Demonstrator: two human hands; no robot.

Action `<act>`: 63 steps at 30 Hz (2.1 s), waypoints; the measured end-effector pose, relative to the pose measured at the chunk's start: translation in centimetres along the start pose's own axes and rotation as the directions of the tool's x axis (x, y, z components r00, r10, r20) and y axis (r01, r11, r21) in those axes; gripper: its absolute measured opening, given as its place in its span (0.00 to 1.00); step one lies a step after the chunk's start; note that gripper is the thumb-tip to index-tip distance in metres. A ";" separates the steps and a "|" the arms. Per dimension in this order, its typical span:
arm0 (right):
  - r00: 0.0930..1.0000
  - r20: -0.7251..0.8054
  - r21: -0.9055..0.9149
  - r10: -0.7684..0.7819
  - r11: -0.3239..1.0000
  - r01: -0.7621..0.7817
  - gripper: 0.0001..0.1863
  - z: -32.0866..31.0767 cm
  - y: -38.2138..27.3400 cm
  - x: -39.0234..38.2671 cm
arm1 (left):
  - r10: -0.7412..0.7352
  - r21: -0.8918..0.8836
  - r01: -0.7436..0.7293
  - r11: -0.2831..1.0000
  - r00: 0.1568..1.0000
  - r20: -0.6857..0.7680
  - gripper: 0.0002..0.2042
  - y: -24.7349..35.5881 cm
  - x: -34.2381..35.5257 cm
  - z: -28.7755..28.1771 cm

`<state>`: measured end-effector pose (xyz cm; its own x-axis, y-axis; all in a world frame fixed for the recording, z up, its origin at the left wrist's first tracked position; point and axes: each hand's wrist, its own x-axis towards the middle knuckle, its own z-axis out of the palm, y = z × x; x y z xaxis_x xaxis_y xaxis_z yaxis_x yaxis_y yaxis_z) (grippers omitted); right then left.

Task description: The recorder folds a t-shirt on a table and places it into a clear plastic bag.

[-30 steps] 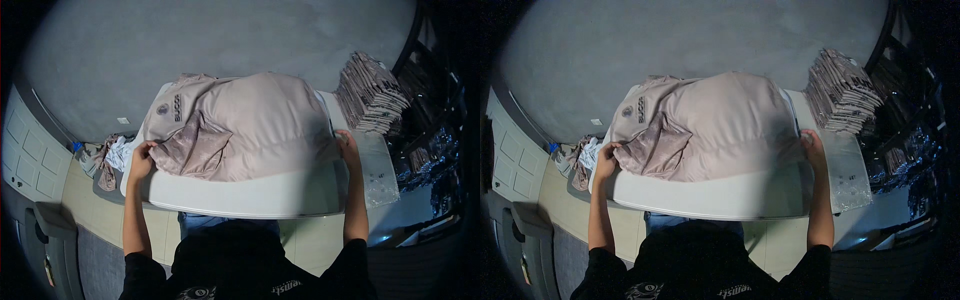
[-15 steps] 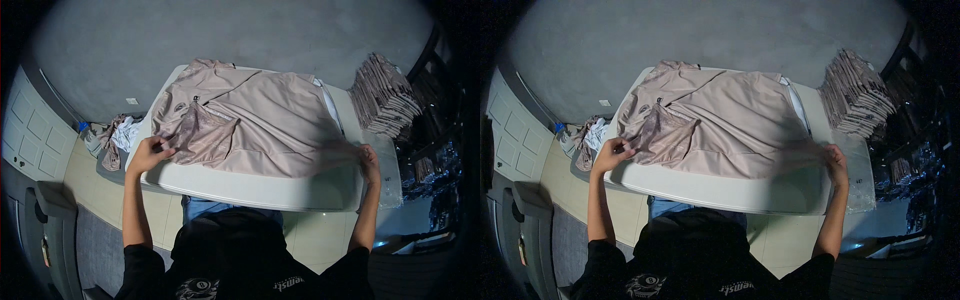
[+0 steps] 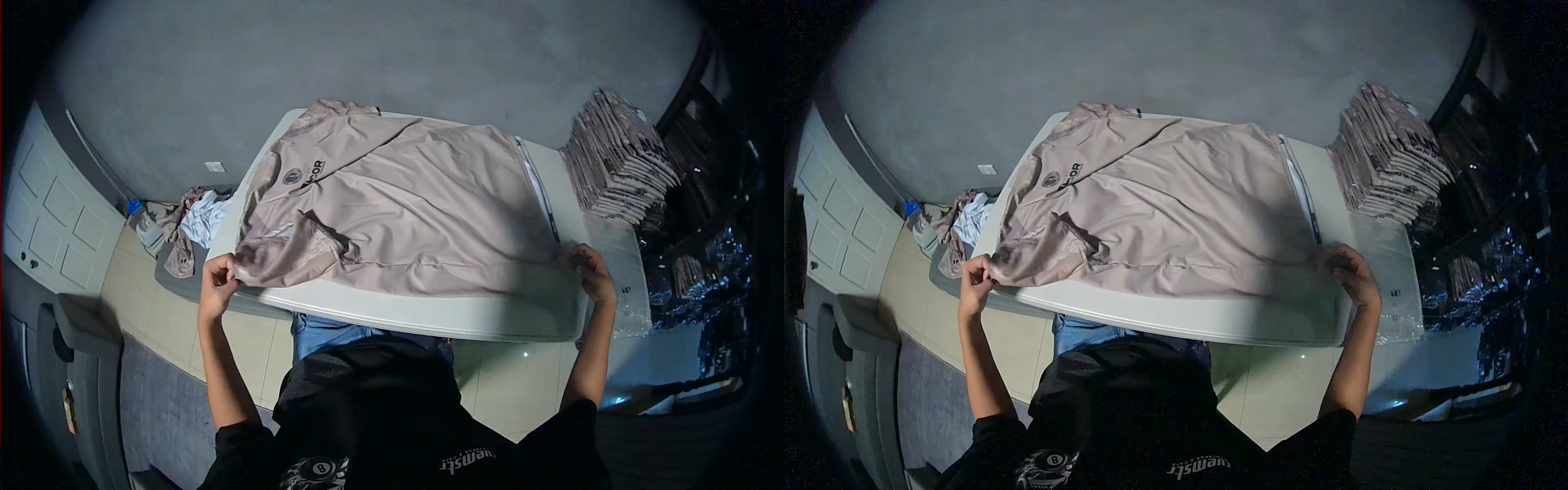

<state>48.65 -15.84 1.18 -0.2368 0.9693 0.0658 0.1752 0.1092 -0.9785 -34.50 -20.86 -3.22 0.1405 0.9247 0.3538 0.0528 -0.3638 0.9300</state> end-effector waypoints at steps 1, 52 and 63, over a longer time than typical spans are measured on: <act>1.000 -0.016 0.090 0.024 0.996 -0.022 0.18 0.5 -0.2 -0.1 | -0.085 0.039 0.086 0.996 0.996 -0.032 0.20 1.4 0.5 1.9; 0.997 -0.003 -0.209 0.073 0.975 -0.072 0.13 -5.6 -5.1 -5.1 | 0.138 -0.036 -0.137 0.990 0.990 0.019 0.14 11.0 12.9 0.4; 0.903 -0.063 0.304 0.425 0.870 -0.389 0.17 -5.9 4.6 12.3 | -0.379 0.633 0.414 0.655 0.904 -0.199 0.31 -1.9 20.4 0.8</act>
<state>52.22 -2.06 -1.38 -0.0792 0.9354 -0.3445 -0.0466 -0.3487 -0.9361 -30.89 -1.42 2.17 -0.0897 0.9959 -0.0124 0.7182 0.0733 0.6920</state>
